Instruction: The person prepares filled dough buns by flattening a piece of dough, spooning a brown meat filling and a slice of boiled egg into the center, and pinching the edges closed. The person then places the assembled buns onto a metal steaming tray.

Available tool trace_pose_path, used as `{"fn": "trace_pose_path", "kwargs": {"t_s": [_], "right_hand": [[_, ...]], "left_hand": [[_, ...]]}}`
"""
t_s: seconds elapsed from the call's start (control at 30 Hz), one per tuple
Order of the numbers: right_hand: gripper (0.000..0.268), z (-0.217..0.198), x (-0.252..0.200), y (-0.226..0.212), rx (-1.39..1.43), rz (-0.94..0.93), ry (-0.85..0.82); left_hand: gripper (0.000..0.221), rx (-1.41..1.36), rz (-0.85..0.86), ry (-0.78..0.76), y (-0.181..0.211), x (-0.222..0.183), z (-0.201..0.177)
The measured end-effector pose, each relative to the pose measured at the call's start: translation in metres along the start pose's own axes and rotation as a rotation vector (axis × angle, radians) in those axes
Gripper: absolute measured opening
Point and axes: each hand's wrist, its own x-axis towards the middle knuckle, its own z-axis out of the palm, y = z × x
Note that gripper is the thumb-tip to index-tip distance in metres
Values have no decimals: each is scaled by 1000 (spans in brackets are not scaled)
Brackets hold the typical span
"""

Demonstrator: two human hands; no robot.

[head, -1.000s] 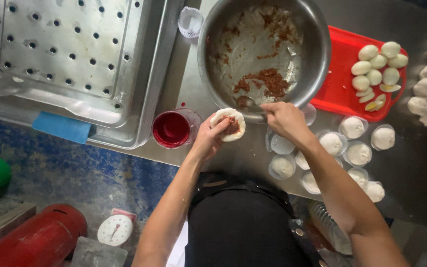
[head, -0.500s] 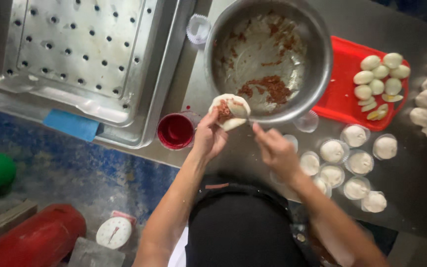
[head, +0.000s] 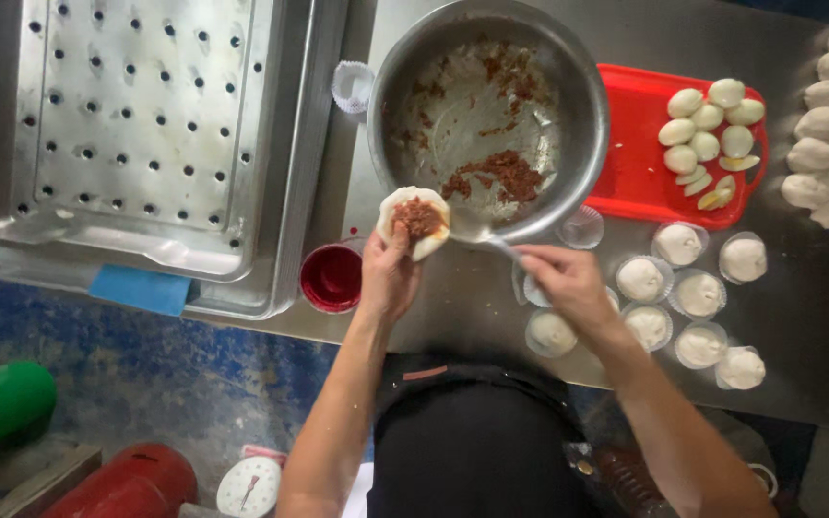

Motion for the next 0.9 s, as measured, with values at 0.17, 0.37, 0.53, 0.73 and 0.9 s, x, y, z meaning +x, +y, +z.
{"fn": "trace_pose_path", "kwargs": {"t_s": [0.17,0.37,0.53,0.73,0.9], "right_hand": [[28,-18,46,8,-492,-240,216],[25,-24,75,17,-874,-410,291],[25,-24,59,15,-706,-328,230],[24,-15,24,-7,-636,-467,314],[35,0,-39,-16,-510,-728,338]], "left_hand": [[41,82,-50,36,13,-8,0],[38,118,-75,-3,9,-17,16],[45,230,-87,-35,4,-22,34],[38,225,-135,55,0,-14,47],[32,269,-67,167,-12,-1,47]]}}
